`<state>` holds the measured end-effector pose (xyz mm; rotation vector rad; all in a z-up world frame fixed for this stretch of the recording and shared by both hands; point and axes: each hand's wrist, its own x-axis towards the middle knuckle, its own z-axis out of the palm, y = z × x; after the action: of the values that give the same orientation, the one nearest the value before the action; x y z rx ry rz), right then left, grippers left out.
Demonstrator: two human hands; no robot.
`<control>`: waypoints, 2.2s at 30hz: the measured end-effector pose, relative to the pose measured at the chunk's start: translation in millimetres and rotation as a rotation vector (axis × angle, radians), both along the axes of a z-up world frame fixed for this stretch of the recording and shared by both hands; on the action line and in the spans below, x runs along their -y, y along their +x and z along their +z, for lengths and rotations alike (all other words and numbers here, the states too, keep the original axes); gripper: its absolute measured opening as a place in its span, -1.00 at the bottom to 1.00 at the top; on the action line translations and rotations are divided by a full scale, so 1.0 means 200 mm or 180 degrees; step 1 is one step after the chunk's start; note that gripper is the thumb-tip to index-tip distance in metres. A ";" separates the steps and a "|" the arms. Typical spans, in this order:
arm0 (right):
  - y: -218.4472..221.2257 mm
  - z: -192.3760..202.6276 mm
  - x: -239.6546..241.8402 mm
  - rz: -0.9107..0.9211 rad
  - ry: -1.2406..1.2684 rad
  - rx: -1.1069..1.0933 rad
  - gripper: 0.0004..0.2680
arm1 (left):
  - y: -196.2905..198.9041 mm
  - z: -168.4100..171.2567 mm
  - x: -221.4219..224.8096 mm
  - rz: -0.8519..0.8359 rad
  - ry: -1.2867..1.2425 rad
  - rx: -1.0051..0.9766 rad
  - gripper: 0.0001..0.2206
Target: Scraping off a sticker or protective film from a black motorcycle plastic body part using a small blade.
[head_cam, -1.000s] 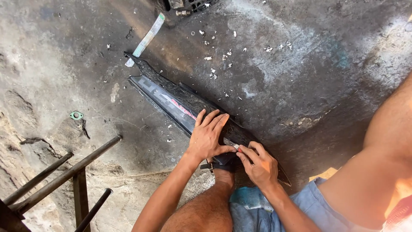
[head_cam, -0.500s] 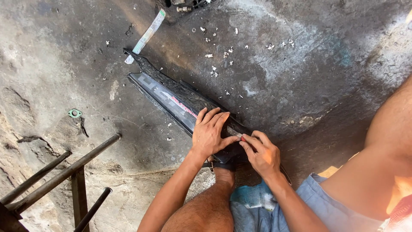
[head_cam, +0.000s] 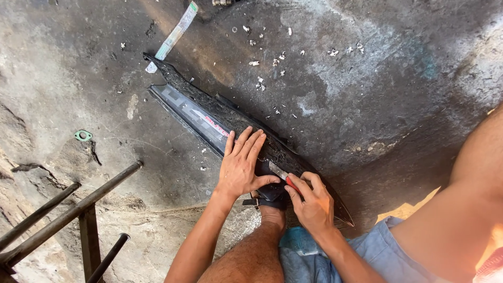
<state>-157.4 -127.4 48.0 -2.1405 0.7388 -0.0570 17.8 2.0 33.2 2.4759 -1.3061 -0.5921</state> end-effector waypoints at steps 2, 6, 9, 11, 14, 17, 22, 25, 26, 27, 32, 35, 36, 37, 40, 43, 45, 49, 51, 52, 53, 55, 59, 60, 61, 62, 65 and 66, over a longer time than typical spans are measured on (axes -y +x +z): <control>0.01 0.01 -0.02 -0.0003 -0.0069 -0.0029 -0.79 | -0.01 0.00 0.02 0.0068 0.0028 -0.0029 0.01; 0.03 0.01 -0.02 0.0001 -0.0259 -0.0092 -0.82 | -0.02 -0.01 0.04 0.0171 0.0009 -0.0032 -0.03; 0.02 -0.01 -0.01 0.0104 -0.0107 0.0008 -0.83 | -0.01 -0.02 0.03 0.0187 -0.0032 -0.0085 -0.03; -0.06 -0.12 -0.04 0.0112 -0.0294 0.0081 -0.84 | -0.03 -0.07 0.02 0.0245 0.0031 -0.0171 0.02; -0.10 -0.19 -0.06 0.0125 -0.0472 0.0180 -0.86 | -0.04 -0.09 0.00 0.0337 0.0051 -0.0235 0.05; -0.08 -0.17 -0.04 0.0151 -0.0477 0.0221 -0.87 | -0.05 -0.10 0.00 0.0380 -0.0002 -0.0187 0.03; -0.06 -0.16 -0.03 0.0169 -0.0567 0.0235 -0.87 | -0.05 -0.13 0.00 0.0390 -0.0031 -0.0079 0.01; -0.07 -0.15 -0.02 0.0200 -0.0439 0.0263 -0.87 | -0.05 -0.13 0.00 0.0411 -0.0024 -0.0042 -0.03; -0.06 -0.15 -0.01 0.0208 -0.0467 0.0292 -0.87 | -0.05 -0.13 0.00 0.0437 -0.0029 -0.0090 -0.04; -0.05 -0.14 0.00 0.0228 -0.0500 0.0327 -0.87 | -0.05 -0.12 0.01 0.0475 -0.0039 -0.0131 -0.05; -0.05 -0.16 0.02 0.0250 -0.0438 0.0447 -0.87 | -0.05 -0.10 0.01 0.0471 0.0009 -0.0156 -0.05; -0.05 -0.16 0.02 0.0249 -0.0367 0.0490 -0.87 | -0.04 -0.09 0.01 0.0427 0.0022 -0.0208 -0.04; -0.05 -0.17 0.02 0.0262 -0.0357 0.0510 -0.87 | -0.04 -0.10 0.01 0.0418 0.0030 -0.0218 -0.03; -0.05 -0.17 0.02 0.0254 -0.0355 0.0508 -0.87 | -0.05 -0.10 0.01 0.0410 0.0033 -0.0220 -0.03; -0.06 -0.16 0.02 0.0200 -0.0409 0.0453 -0.88 | -0.06 -0.11 0.01 0.0479 0.0048 -0.0178 -0.04; -0.07 -0.16 0.00 0.0177 -0.0532 0.0407 -0.88 | -0.06 -0.11 0.01 0.0455 0.0080 -0.0144 -0.05; -0.10 -0.20 -0.02 0.0104 -0.0465 0.0378 -0.88 | -0.06 -0.10 0.01 0.0444 0.0157 -0.0165 -0.05; -0.10 -0.19 -0.03 0.0113 -0.0561 0.0396 -0.89 | -0.06 -0.09 0.02 0.0435 0.0187 -0.0106 -0.06; -0.11 -0.18 -0.04 0.0029 -0.0571 0.0277 -0.87 | -0.06 -0.08 0.02 0.0435 0.0239 -0.0106 -0.06; -0.10 -0.18 -0.04 0.0026 -0.0579 0.0293 -0.87 | -0.06 -0.08 0.02 0.0434 0.0230 -0.0090 -0.06; -0.10 -0.17 -0.04 0.0005 -0.0569 0.0248 -0.87 | -0.06 -0.08 0.02 0.0428 0.0250 -0.0076 -0.07; -0.10 -0.16 -0.03 -0.0026 -0.0570 0.0211 -0.87 | -0.09 -0.10 0.05 0.0414 0.0259 -0.0055 -0.07; -0.13 -0.19 0.04 -0.0539 -0.0185 -0.0024 -0.84 | -0.13 -0.11 0.11 0.0740 0.0131 0.0072 -0.15; -0.15 -0.22 0.06 -0.0648 -0.0113 -0.0048 -0.83 | -0.12 -0.11 0.10 0.0716 0.0095 -0.0004 -0.11; -0.14 -0.21 0.07 -0.0630 -0.0114 -0.0036 -0.83 | -0.11 -0.09 0.11 0.0734 0.0091 0.0007 -0.11; -0.14 -0.20 0.08 -0.0551 -0.0059 0.0057 -0.83 | -0.10 -0.07 0.11 0.0662 0.0084 -0.0086 -0.01; -0.14 -0.23 0.03 -0.0332 -0.0056 0.0192 -0.82 | -0.08 -0.04 0.08 0.0496 0.0074 -0.0220 0.11; -0.15 -0.25 0.01 -0.0188 -0.0126 0.0237 -0.82 | -0.07 -0.04 0.08 0.0404 0.0052 -0.0262 0.14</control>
<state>-186.5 -129.2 -1.1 -2.1417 0.7630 -0.1833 3.6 -13.2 24.8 2.4965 -1.1089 -0.6683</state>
